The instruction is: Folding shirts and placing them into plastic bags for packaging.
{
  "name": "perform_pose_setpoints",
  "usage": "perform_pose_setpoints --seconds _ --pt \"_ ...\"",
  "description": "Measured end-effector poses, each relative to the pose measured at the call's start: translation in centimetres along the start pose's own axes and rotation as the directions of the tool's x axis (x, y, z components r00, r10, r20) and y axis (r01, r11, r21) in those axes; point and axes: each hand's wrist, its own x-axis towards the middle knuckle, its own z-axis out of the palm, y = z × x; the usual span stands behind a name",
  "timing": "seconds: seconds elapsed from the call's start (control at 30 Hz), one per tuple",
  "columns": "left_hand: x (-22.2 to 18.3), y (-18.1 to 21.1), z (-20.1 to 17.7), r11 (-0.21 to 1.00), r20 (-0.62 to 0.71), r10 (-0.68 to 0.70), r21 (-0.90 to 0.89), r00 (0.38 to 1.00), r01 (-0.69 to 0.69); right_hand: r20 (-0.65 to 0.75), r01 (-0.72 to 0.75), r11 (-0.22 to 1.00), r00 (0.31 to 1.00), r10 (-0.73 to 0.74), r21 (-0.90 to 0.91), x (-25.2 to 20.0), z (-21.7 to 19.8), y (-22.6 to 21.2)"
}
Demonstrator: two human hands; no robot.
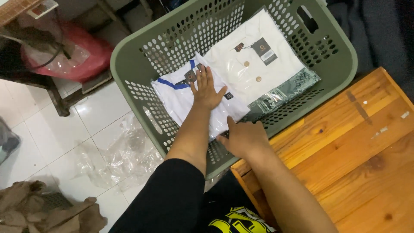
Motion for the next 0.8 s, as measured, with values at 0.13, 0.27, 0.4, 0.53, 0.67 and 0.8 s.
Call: perform_pose_setpoints --seconds 0.13,0.27,0.4,0.53,0.67,0.8 --pt "0.5 -0.1 0.9 0.988 0.055 -0.048 0.153 0.997 0.039 0.032 -0.014 0.999 0.999 0.013 0.04 -0.7 -0.3 -0.5" --pt "0.8 0.7 1.5 0.969 0.044 -0.078 0.238 0.996 0.066 0.073 0.003 1.0 0.997 -0.005 0.026 0.2 -0.3 -0.3" --pt "0.5 1.4 1.7 0.964 0.025 -0.101 0.251 0.995 0.092 0.073 0.016 0.999 0.997 -0.018 0.029 1.1 0.5 0.0" --pt "1.2 -0.1 1.0 0.98 0.04 -0.055 0.194 0.998 0.046 0.067 0.005 0.996 0.998 -0.011 0.084 1.1 0.6 0.4" --pt "-1.6 -0.2 -3.1 1.0 -0.04 -0.017 -0.013 0.999 0.016 0.072 0.004 0.997 0.997 -0.009 0.076 0.6 0.7 0.2" --pt "-4.9 0.9 -3.8 0.998 0.124 -0.051 0.038 0.991 0.046 0.054 -0.009 0.995 0.999 0.004 0.096 0.6 0.9 0.3"
